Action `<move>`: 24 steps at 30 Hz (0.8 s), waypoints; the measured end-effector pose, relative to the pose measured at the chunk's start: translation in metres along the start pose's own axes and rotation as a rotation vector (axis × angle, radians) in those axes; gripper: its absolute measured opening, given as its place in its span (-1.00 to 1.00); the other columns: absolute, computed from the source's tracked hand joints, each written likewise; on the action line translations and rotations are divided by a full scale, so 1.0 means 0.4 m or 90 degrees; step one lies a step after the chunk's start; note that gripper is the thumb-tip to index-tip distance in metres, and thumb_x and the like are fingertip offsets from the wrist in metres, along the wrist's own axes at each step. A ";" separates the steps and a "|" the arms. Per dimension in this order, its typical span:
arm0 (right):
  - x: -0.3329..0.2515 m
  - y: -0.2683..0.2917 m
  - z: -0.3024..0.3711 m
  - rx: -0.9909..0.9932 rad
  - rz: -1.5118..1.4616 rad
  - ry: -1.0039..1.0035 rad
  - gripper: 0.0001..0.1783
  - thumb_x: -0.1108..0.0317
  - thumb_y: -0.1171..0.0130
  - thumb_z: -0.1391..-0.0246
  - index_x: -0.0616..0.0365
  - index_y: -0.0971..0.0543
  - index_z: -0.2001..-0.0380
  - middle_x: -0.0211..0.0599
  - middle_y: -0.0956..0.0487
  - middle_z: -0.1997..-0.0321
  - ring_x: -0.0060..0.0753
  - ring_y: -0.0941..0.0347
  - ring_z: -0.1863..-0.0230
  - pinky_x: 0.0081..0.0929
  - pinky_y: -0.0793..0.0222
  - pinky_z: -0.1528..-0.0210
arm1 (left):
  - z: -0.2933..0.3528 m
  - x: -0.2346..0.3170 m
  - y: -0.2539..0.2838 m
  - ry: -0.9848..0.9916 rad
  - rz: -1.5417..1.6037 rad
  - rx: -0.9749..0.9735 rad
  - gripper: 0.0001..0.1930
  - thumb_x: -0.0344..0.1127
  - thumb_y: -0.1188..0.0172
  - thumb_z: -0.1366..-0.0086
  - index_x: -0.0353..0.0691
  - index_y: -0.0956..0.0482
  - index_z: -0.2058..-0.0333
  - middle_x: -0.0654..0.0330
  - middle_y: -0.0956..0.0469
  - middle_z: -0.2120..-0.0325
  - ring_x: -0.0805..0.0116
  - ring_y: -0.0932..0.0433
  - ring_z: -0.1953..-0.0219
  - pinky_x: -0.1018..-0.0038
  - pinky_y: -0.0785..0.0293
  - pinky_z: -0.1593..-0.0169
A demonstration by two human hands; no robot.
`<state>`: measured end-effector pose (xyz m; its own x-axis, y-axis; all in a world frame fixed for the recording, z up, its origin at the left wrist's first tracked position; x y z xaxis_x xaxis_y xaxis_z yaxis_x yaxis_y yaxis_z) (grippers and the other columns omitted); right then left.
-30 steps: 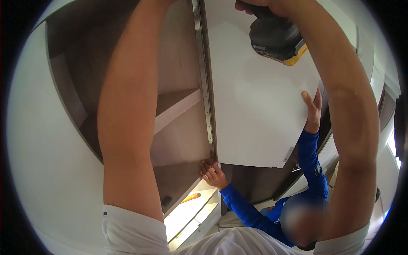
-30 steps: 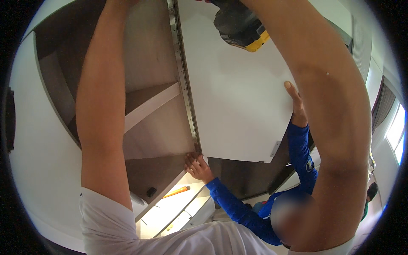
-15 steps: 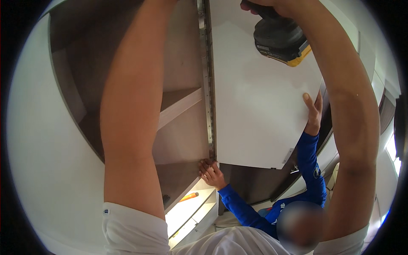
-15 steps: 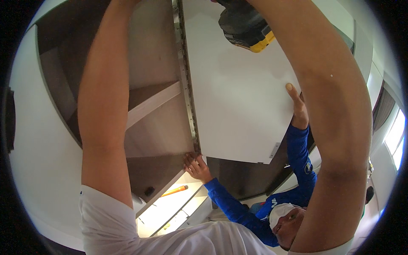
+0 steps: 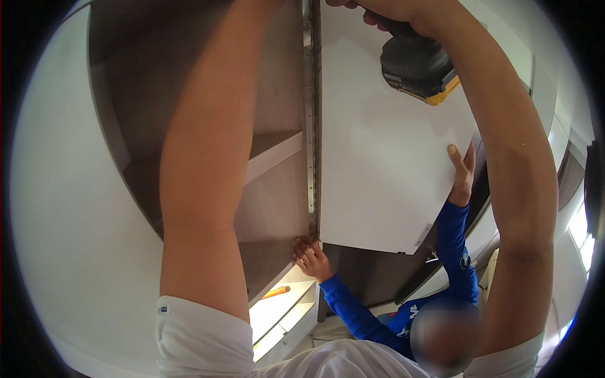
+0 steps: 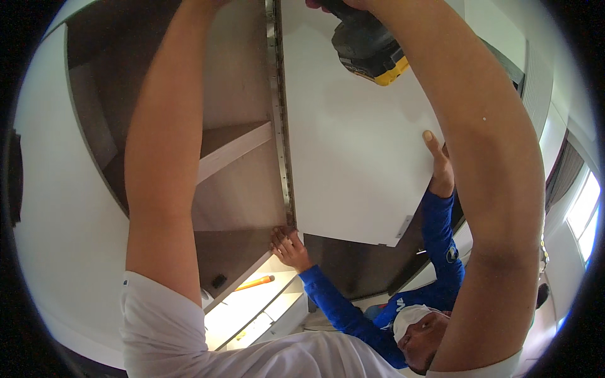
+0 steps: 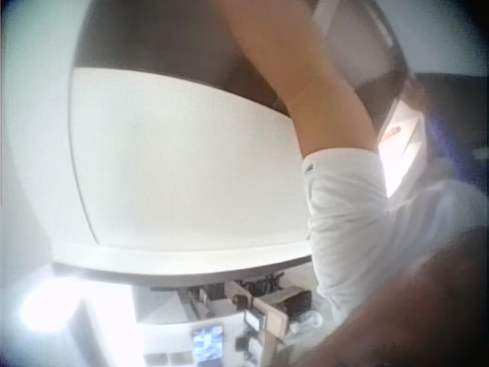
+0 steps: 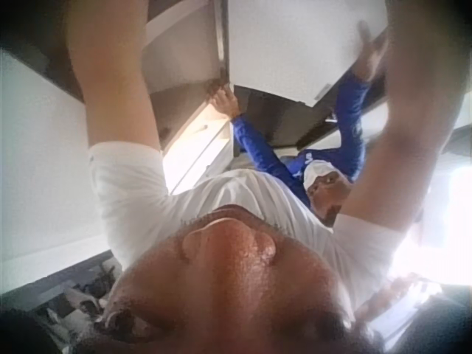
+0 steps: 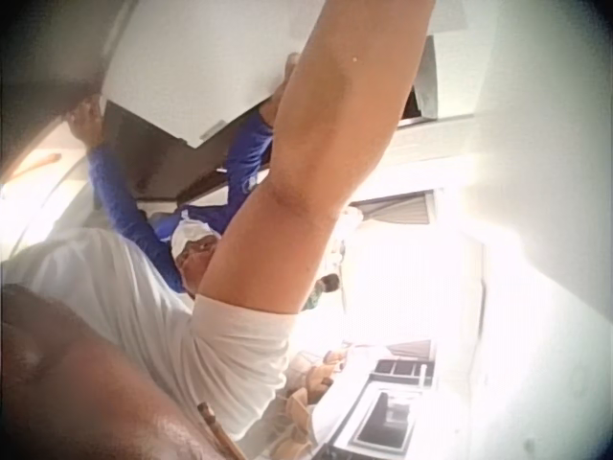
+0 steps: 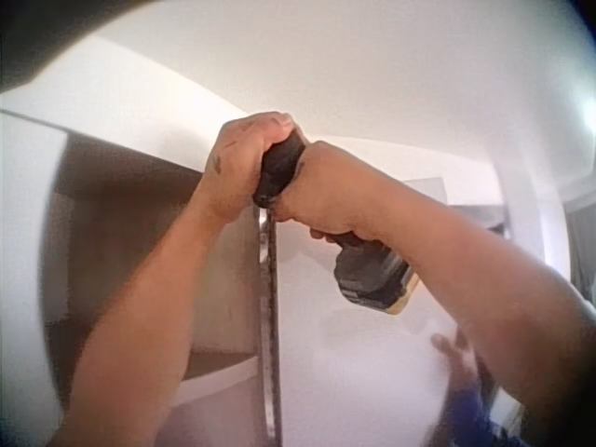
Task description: The person uses a cordless drill to secure a white cabinet door to a wall-mounted cabinet frame. They align the door, drive screws into the hinges, and adjust the fit. A second person assists by holding the door steady. The person also installs a wooden shelf inside the cabinet.
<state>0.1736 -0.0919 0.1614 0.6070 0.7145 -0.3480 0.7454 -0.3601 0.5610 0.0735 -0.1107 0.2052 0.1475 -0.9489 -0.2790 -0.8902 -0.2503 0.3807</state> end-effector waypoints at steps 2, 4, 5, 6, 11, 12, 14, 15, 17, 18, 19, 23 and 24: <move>-0.005 -0.005 0.002 -0.005 0.000 0.001 -0.82 0.39 -0.30 -0.04 0.32 -0.61 0.40 -0.21 -0.56 0.54 -0.36 -0.46 0.57 -0.34 -0.38 0.52 | 0.005 0.004 0.000 0.017 0.000 0.021 -0.65 -0.08 0.00 -0.36 -0.21 -0.47 0.50 0.29 -0.45 0.55 0.45 -0.36 0.50 0.41 -0.33 0.40; -0.011 -0.012 0.011 -0.017 -0.017 0.027 -0.83 0.39 -0.30 -0.04 0.31 -0.60 0.41 -0.22 -0.55 0.56 -0.37 -0.44 0.58 -0.35 -0.37 0.53 | 0.009 0.006 0.001 0.028 -0.001 0.026 -0.64 -0.08 0.00 -0.36 -0.22 -0.47 0.50 0.28 -0.45 0.54 0.45 -0.38 0.48 0.42 -0.34 0.39; -0.012 -0.011 0.013 -0.008 -0.005 0.029 -0.83 0.39 -0.30 -0.04 0.31 -0.60 0.40 -0.22 -0.55 0.56 -0.38 -0.44 0.58 -0.35 -0.37 0.53 | 0.010 0.003 0.002 0.029 -0.001 0.021 -0.64 -0.08 0.00 -0.36 -0.23 -0.47 0.50 0.28 -0.45 0.54 0.44 -0.38 0.48 0.42 -0.34 0.38; -0.011 -0.010 0.009 -0.011 -0.004 0.024 -0.83 0.40 -0.30 -0.04 0.32 -0.60 0.40 -0.22 -0.55 0.56 -0.37 -0.44 0.58 -0.35 -0.37 0.53 | 0.011 0.003 0.002 0.031 -0.002 0.016 -0.64 -0.08 0.00 -0.35 -0.24 -0.47 0.50 0.27 -0.46 0.54 0.44 -0.39 0.47 0.43 -0.35 0.37; -0.015 -0.015 0.008 -0.015 -0.001 0.008 -0.83 0.40 -0.31 -0.05 0.33 -0.60 0.38 -0.21 -0.55 0.54 -0.36 -0.44 0.57 -0.35 -0.39 0.52 | 0.020 0.008 0.003 0.048 -0.003 0.047 -0.64 -0.09 -0.01 -0.36 -0.26 -0.45 0.49 0.27 -0.46 0.53 0.44 -0.39 0.46 0.43 -0.35 0.35; -0.014 -0.016 0.008 -0.016 -0.001 0.005 -0.83 0.41 -0.31 -0.05 0.33 -0.60 0.38 -0.21 -0.55 0.54 -0.36 -0.45 0.57 -0.35 -0.39 0.52 | 0.021 0.009 0.001 0.051 -0.004 0.053 -0.64 -0.09 -0.01 -0.36 -0.26 -0.45 0.49 0.27 -0.46 0.54 0.44 -0.39 0.46 0.43 -0.34 0.35; -0.034 -0.008 0.005 -0.015 0.000 0.002 -0.82 0.41 -0.31 -0.05 0.33 -0.60 0.38 -0.20 -0.55 0.53 -0.36 -0.45 0.57 -0.35 -0.40 0.52 | 0.006 0.014 0.020 0.010 -0.021 0.051 -0.64 -0.09 -0.01 -0.37 -0.26 -0.43 0.49 0.27 -0.44 0.54 0.44 -0.37 0.47 0.41 -0.33 0.35; -0.044 -0.004 0.004 -0.014 0.001 0.001 -0.82 0.41 -0.31 -0.05 0.34 -0.60 0.37 -0.20 -0.55 0.53 -0.36 -0.45 0.57 -0.35 -0.40 0.52 | -0.001 0.018 0.030 -0.010 -0.029 0.051 -0.64 -0.09 -0.01 -0.38 -0.26 -0.42 0.49 0.27 -0.44 0.54 0.44 -0.36 0.47 0.41 -0.33 0.35; -0.034 -0.008 -0.004 -0.015 0.002 -0.008 -0.82 0.41 -0.31 -0.05 0.34 -0.60 0.37 -0.19 -0.56 0.52 -0.35 -0.45 0.57 -0.35 -0.41 0.51 | 0.006 0.006 0.023 0.004 -0.018 0.063 -0.63 -0.09 0.00 -0.38 -0.26 -0.41 0.49 0.26 -0.42 0.55 0.44 -0.35 0.48 0.40 -0.32 0.36; -0.032 -0.012 -0.005 -0.016 0.005 -0.014 -0.82 0.42 -0.32 -0.05 0.34 -0.60 0.36 -0.19 -0.56 0.52 -0.35 -0.45 0.56 -0.36 -0.41 0.51 | 0.011 0.002 0.024 0.011 -0.012 0.070 -0.63 -0.08 0.00 -0.38 -0.26 -0.40 0.49 0.26 -0.41 0.55 0.44 -0.34 0.48 0.39 -0.32 0.36; -0.031 -0.012 -0.007 -0.016 0.007 -0.020 -0.82 0.42 -0.32 -0.05 0.35 -0.60 0.36 -0.19 -0.56 0.51 -0.35 -0.45 0.56 -0.36 -0.41 0.51 | 0.014 0.000 0.025 0.019 -0.011 0.071 -0.63 -0.09 -0.01 -0.38 -0.26 -0.40 0.50 0.26 -0.41 0.55 0.44 -0.34 0.48 0.40 -0.31 0.36; -0.040 -0.019 -0.002 -0.002 0.013 -0.032 -0.81 0.42 -0.32 -0.07 0.36 -0.61 0.34 -0.16 -0.57 0.49 -0.34 -0.45 0.56 -0.35 -0.42 0.51 | 0.015 -0.002 0.032 0.076 -0.039 0.057 -0.62 -0.05 -0.01 -0.40 -0.26 -0.42 0.44 0.24 -0.41 0.51 0.43 -0.35 0.43 0.40 -0.34 0.31; -0.036 -0.014 -0.002 -0.007 -0.006 -0.001 -0.80 0.41 -0.32 -0.07 0.37 -0.61 0.33 -0.16 -0.57 0.49 -0.33 -0.45 0.56 -0.35 -0.42 0.51 | 0.015 -0.003 0.036 0.098 -0.056 0.048 -0.62 -0.02 -0.01 -0.41 -0.25 -0.43 0.41 0.24 -0.41 0.49 0.43 -0.35 0.41 0.40 -0.35 0.28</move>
<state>0.1604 -0.0996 0.1639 0.6007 0.7168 -0.3540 0.7476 -0.3469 0.5663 0.0581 -0.1122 0.2058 0.2853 -0.9435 -0.1684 -0.8997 -0.3242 0.2924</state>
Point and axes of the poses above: each hand's wrist, its own z-axis away from the middle knuckle, its own y-axis out of the back of the hand, x = y × z, the point moved 9 cm from there along -z, towards the middle knuckle
